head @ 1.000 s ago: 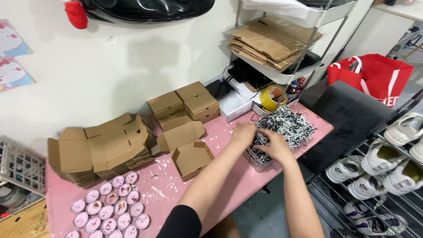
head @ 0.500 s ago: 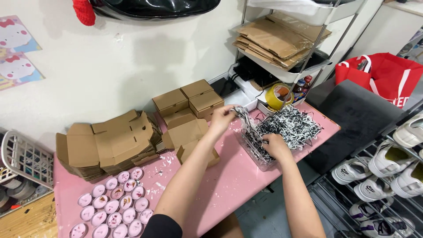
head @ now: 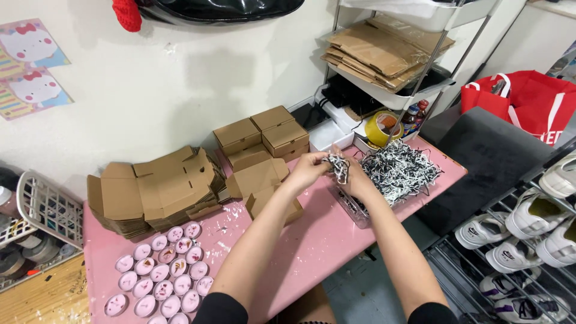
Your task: The recorder is packaging pink heart-shaped candle melts into cardboard boxes, adding shredded paper filler and small plastic bags.
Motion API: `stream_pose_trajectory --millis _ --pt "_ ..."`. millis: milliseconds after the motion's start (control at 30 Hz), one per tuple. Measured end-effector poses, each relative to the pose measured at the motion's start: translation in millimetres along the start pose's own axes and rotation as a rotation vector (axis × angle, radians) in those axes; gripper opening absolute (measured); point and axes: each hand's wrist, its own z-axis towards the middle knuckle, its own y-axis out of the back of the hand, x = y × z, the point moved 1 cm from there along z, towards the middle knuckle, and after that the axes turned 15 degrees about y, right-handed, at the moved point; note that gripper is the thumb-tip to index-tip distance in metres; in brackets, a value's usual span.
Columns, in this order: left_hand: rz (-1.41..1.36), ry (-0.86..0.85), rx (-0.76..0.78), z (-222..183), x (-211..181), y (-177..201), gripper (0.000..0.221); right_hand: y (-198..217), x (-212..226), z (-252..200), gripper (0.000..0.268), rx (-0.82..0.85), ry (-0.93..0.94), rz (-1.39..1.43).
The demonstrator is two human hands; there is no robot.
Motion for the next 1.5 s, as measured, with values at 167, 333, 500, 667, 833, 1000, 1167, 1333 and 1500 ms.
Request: stream_pose_trajectory --millis 167,333,500,667,833,1000,1167,1333,1500 --pt "-0.013 -0.096 -0.180 -2.6 -7.7 15.1 0.033 9.1 -40.4 -15.2 0.037 0.129 -0.165 -0.110" --pt "-0.187 -0.194 -0.280 0.3 2.6 42.5 0.029 58.0 -12.5 -23.5 0.030 -0.010 -0.211 -0.166" --pt "-0.252 -0.195 -0.472 -27.3 -19.3 62.2 0.041 71.8 -31.6 -61.9 0.036 0.152 -0.170 -0.287" --pt "-0.131 -0.245 -0.546 -73.5 -64.0 85.7 0.033 57.9 -16.1 -66.6 0.035 0.520 -0.276 -0.490" --pt "0.510 -0.197 -0.420 -132.5 -93.2 84.7 0.027 60.3 5.5 -55.4 0.043 0.568 -0.250 -0.442" --pt "0.847 -0.110 -0.289 -135.1 -44.3 94.4 0.025 94.9 96.2 -16.8 0.066 0.321 -0.125 -0.572" --pt "0.594 0.142 -0.189 -135.9 -30.3 81.1 0.024 42.1 145.1 24.8 0.092 0.232 -0.123 -0.131" --pt "0.549 -0.083 -0.108 -138.4 -18.6 71.8 0.027 -63.5 73.3 6.1 0.088 0.262 -0.342 0.531" --pt "0.548 0.002 -0.333 -147.0 11.3 93.1 0.021 -84.6 62.4 18.4 0.027 0.293 -0.654 0.773"
